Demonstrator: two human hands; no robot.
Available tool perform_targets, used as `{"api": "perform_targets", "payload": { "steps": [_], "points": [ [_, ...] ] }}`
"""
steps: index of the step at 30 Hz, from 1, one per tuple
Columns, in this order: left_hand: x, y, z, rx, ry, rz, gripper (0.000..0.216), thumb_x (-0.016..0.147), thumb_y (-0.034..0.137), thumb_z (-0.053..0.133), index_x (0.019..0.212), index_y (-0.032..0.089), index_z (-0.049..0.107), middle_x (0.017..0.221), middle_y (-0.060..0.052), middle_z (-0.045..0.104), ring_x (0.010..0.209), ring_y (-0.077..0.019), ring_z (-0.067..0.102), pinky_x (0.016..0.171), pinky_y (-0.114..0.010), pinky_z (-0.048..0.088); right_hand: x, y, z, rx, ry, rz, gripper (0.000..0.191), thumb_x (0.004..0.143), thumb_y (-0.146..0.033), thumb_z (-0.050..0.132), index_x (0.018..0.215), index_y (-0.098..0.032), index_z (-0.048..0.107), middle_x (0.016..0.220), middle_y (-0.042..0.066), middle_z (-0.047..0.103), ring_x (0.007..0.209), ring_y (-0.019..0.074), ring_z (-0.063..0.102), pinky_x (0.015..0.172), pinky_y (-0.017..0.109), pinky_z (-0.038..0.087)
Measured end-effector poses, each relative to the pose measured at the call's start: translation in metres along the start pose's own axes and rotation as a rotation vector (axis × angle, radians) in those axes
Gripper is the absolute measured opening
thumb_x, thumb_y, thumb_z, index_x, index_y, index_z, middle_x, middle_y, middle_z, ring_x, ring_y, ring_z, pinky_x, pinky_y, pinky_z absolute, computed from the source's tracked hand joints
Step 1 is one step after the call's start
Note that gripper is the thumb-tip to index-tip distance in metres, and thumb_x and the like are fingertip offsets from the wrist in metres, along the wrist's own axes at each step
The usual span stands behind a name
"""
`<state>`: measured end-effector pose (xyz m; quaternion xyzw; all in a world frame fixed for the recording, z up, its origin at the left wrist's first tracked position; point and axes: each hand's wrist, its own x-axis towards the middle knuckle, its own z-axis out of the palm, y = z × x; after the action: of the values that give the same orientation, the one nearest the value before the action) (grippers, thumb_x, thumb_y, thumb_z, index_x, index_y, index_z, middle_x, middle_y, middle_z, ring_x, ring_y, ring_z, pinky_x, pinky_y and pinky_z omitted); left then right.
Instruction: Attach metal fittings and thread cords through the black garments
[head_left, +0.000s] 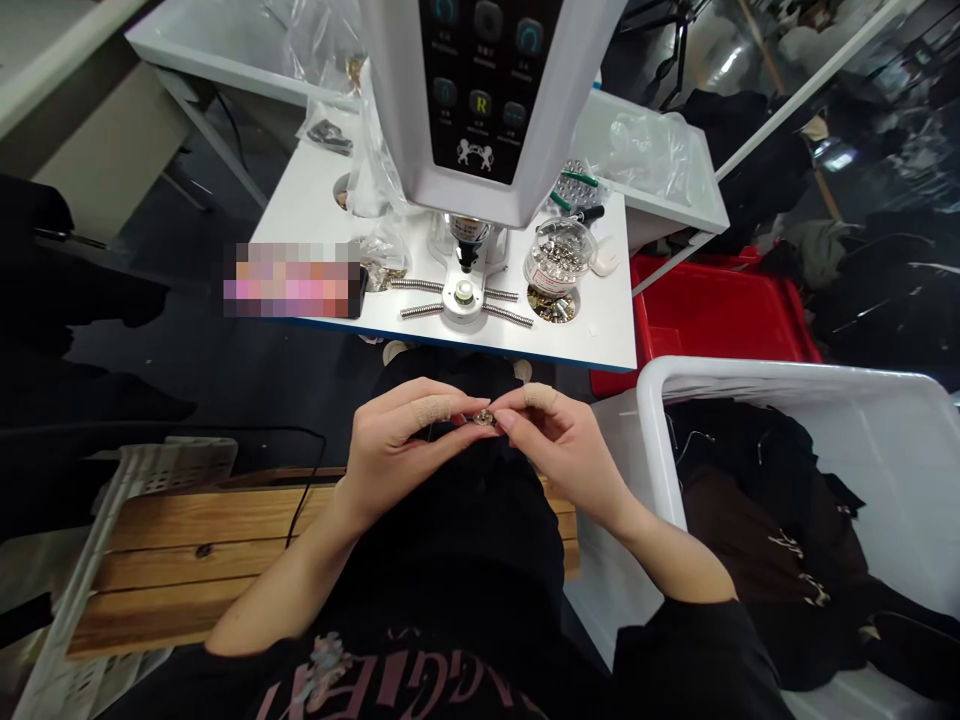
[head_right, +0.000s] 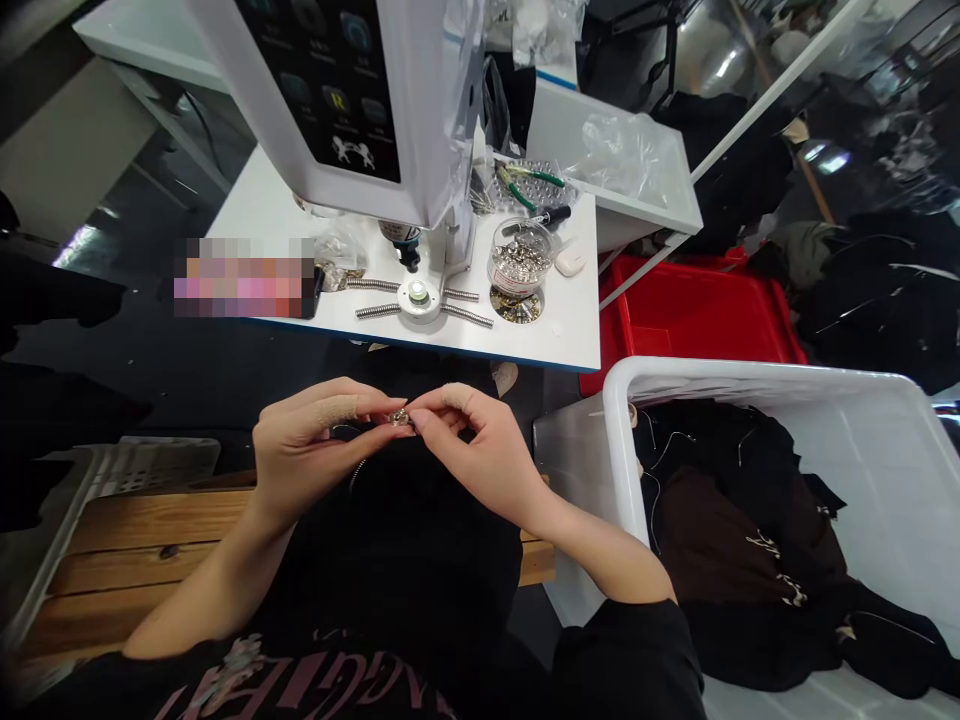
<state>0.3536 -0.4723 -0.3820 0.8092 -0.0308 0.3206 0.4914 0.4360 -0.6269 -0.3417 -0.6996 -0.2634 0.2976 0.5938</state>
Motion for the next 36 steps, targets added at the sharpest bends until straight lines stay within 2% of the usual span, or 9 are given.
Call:
{"api": "perform_targets", "payload": {
  "steps": [3, 7, 9, 14, 18, 25, 30, 33, 36],
  "points": [
    [-0.003, 0.0, 0.004, 0.095, 0.087, 0.045, 0.023, 0.067, 0.016, 0.076, 0.089, 0.019, 0.067, 0.077, -0.001, 0.067, 0.066, -0.0113, 0.062, 0.06, -0.022, 0.053, 0.0, 0.002, 0.001, -0.014, 0.011, 0.004, 0.012, 0.083, -0.029, 0.059, 0.089, -0.019, 0.064, 0.08, 0.001, 0.063, 0.072, 0.0122, 0.056, 0.066, 0.025, 0.046],
    [-0.005, 0.0, 0.007, 0.204, 0.148, 0.118, 0.025, 0.064, 0.017, 0.078, 0.086, 0.019, 0.066, 0.076, -0.001, 0.067, 0.065, -0.0119, 0.061, 0.061, -0.023, 0.053, 0.005, 0.006, 0.0, -0.002, -0.05, 0.045, 0.013, 0.084, -0.031, 0.058, 0.082, -0.019, 0.064, 0.076, 0.0, 0.061, 0.069, 0.0115, 0.055, 0.063, 0.024, 0.045],
    [-0.004, -0.001, 0.006, 0.183, 0.101, 0.117, 0.027, 0.065, 0.018, 0.078, 0.088, 0.019, 0.065, 0.076, -0.001, 0.067, 0.066, -0.0121, 0.062, 0.062, -0.023, 0.054, 0.008, 0.006, -0.004, -0.028, -0.073, 0.055, 0.014, 0.083, -0.031, 0.058, 0.08, -0.019, 0.064, 0.074, 0.0, 0.061, 0.066, 0.0106, 0.053, 0.06, 0.023, 0.044],
    [-0.001, -0.004, 0.002, 0.052, -0.125, 0.113, 0.029, 0.075, 0.016, 0.069, 0.104, 0.019, 0.063, 0.089, -0.005, 0.069, 0.076, -0.0131, 0.064, 0.068, -0.023, 0.055, 0.014, -0.003, -0.017, -0.177, -0.133, 0.076, 0.018, 0.079, -0.035, 0.063, 0.079, -0.018, 0.066, 0.063, -0.002, 0.058, 0.054, 0.0083, 0.047, 0.049, 0.021, 0.038],
    [0.0, -0.005, 0.002, 0.048, -0.112, 0.153, 0.025, 0.076, 0.009, 0.066, 0.099, 0.019, 0.065, 0.087, -0.005, 0.07, 0.076, -0.0129, 0.065, 0.068, -0.023, 0.055, 0.017, -0.01, -0.024, -0.243, -0.17, 0.073, 0.019, 0.078, -0.035, 0.065, 0.074, -0.017, 0.066, 0.06, -0.002, 0.057, 0.054, 0.0078, 0.047, 0.047, 0.019, 0.037],
    [-0.001, -0.003, 0.007, 0.054, -0.085, 0.095, 0.028, 0.075, 0.015, 0.069, 0.102, 0.02, 0.066, 0.09, -0.004, 0.071, 0.076, -0.0139, 0.067, 0.071, -0.024, 0.057, 0.023, -0.017, -0.028, -0.365, -0.229, 0.039, 0.02, 0.08, -0.037, 0.063, 0.074, -0.017, 0.067, 0.061, -0.001, 0.059, 0.053, 0.0088, 0.05, 0.047, 0.02, 0.037],
    [-0.003, -0.004, 0.009, 0.072, 0.028, 0.067, 0.024, 0.071, 0.017, 0.073, 0.094, 0.022, 0.069, 0.083, -0.001, 0.072, 0.069, -0.0132, 0.067, 0.065, -0.022, 0.058, 0.022, -0.02, -0.024, -0.445, -0.163, -0.096, 0.016, 0.085, -0.032, 0.058, 0.081, -0.02, 0.068, 0.071, 0.0, 0.062, 0.062, 0.011, 0.055, 0.055, 0.022, 0.043],
    [-0.005, -0.004, 0.009, 0.089, 0.101, 0.05, 0.027, 0.069, 0.017, 0.075, 0.095, 0.022, 0.069, 0.082, 0.0, 0.072, 0.067, -0.0124, 0.067, 0.063, -0.021, 0.057, 0.017, -0.017, -0.021, -0.468, -0.075, -0.251, 0.011, 0.086, -0.026, 0.056, 0.089, -0.021, 0.066, 0.081, 0.002, 0.062, 0.07, 0.0128, 0.057, 0.061, 0.025, 0.047],
    [-0.006, -0.005, 0.009, 0.09, 0.119, 0.052, 0.028, 0.069, 0.016, 0.075, 0.095, 0.022, 0.068, 0.083, 0.0, 0.072, 0.066, -0.0119, 0.066, 0.062, -0.021, 0.057, 0.015, -0.012, -0.018, -0.484, -0.049, -0.393, 0.01, 0.086, -0.022, 0.057, 0.091, -0.021, 0.065, 0.084, 0.003, 0.061, 0.075, 0.0138, 0.057, 0.066, 0.026, 0.049]
  ]
}}
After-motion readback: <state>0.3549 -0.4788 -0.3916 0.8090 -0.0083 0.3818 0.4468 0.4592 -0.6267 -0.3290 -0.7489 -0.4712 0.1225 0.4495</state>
